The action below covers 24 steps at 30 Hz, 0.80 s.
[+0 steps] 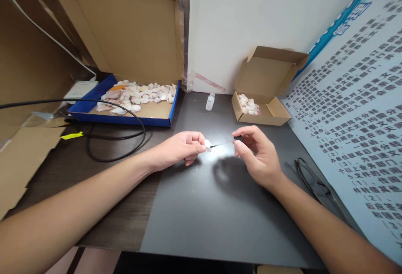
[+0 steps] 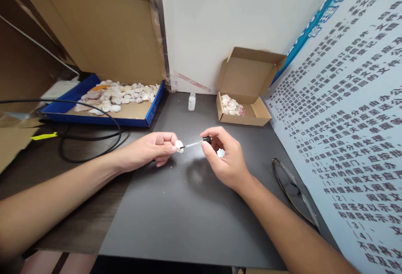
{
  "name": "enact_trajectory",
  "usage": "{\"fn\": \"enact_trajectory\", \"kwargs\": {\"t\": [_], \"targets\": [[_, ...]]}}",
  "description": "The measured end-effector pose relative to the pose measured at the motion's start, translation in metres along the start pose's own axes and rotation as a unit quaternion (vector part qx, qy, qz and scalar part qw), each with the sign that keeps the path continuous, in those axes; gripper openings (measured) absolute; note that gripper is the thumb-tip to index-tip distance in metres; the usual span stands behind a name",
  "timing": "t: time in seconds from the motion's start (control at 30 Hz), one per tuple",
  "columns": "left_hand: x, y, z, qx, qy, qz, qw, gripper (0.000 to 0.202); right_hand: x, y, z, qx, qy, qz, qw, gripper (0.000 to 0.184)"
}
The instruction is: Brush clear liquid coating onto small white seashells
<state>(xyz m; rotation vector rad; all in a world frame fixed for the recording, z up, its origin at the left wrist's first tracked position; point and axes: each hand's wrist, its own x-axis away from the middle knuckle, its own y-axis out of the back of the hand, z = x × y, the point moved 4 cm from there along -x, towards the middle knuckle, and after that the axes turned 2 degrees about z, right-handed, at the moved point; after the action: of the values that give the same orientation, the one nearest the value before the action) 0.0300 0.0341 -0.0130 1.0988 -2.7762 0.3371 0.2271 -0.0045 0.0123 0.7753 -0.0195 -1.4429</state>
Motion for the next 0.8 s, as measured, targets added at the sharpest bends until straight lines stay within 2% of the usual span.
{"fn": "enact_trajectory", "kwargs": {"t": [0.3,0.57,0.7,0.8], "targets": [[0.0004,-0.0002,0.0004,0.0,0.0,-0.001,1.0,0.026,-0.0031,-0.0022,0.0023,0.054,-0.006,0.009,0.998,0.008],[0.0005,-0.0007,-0.0013,-0.009,0.001,-0.002,1.0,0.027,0.001,-0.0011,-0.002,-0.008,-0.018,-0.01,1.0,0.01],[0.0009,-0.0002,-0.0016,-0.024,0.001,-0.002,1.0,0.026,-0.0017,-0.0034,0.0021,0.035,-0.013,0.012,0.999,0.008],[0.0009,0.0,-0.0006,-0.021,0.002,-0.004,1.0,0.027,-0.0032,-0.0012,0.0036,0.054,-0.015,0.003,0.998,0.007]]}}
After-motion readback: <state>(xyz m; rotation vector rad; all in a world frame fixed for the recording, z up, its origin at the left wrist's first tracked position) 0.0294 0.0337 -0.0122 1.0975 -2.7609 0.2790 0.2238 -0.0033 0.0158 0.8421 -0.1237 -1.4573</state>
